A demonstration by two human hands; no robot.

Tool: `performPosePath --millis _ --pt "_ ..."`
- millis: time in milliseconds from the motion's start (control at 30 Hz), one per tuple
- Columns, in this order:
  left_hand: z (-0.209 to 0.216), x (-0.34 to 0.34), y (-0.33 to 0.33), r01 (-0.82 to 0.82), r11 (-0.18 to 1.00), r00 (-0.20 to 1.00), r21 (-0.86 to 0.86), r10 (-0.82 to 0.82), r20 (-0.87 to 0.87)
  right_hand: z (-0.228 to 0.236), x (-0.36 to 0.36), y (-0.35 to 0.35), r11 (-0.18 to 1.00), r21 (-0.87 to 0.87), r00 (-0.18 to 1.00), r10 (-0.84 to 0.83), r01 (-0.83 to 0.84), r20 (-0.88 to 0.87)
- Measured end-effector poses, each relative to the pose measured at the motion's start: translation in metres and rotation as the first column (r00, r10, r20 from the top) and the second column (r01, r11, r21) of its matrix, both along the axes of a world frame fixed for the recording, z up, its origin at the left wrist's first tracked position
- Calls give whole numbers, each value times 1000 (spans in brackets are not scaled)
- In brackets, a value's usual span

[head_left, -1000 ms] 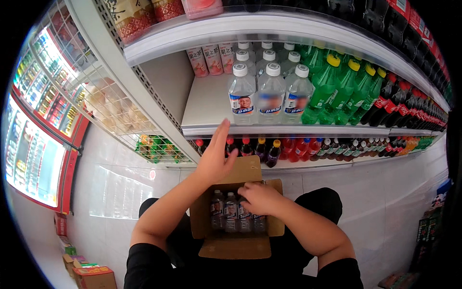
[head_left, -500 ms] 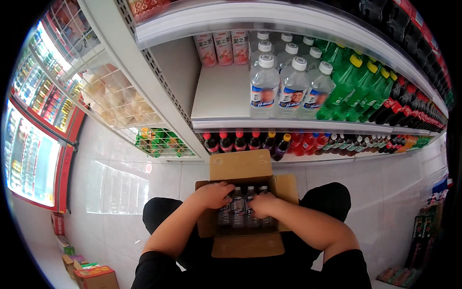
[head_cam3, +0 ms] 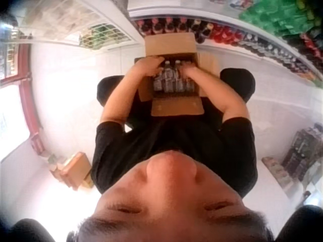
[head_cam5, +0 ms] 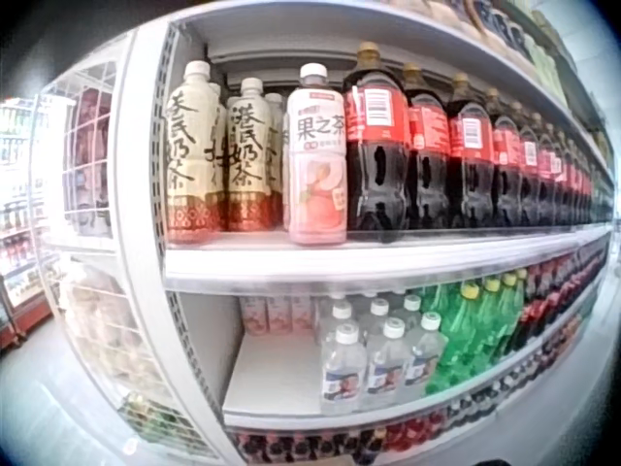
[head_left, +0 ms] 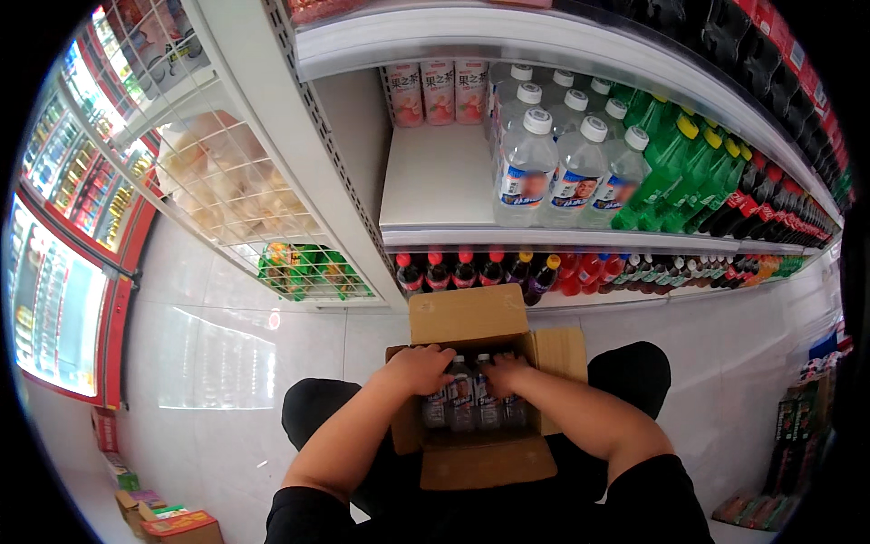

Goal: The person sits on the floor in front of a commercial refrigerator and restocks a shelf with clear plastic water bottles. They take bottles one by one from a cardboard box on their lap and place them neatly in rows on the shelf until the box is empty.

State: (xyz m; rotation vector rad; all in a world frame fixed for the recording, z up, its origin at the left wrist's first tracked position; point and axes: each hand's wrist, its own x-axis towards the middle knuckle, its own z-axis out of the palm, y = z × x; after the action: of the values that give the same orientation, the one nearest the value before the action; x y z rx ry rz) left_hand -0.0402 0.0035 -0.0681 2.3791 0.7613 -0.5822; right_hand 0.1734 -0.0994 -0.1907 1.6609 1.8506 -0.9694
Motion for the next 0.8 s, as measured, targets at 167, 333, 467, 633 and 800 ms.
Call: performPosePath --millis 167,333,467,633,800 --pt "-1 -2 -3 14 1000 999 21 -15 45 -33 -8 3 996 44 996 -76 74 51" --pt "2 0 1 32 999 999 -22 -32 -14 -46 -15 14 988 33 988 -152 152 15" --pt "5 -1 2 18 1000 999 -24 -18 -40 -32 -11 28 988 26 983 -150 153 -107" --pt "2 2 2 38 999 998 -11 -38 -55 -45 -7 30 953 105 954 -268 283 -133" --pt "2 5 3 37 999 997 -13 -37 -66 -53 -9 36 993 23 992 -116 115 46"
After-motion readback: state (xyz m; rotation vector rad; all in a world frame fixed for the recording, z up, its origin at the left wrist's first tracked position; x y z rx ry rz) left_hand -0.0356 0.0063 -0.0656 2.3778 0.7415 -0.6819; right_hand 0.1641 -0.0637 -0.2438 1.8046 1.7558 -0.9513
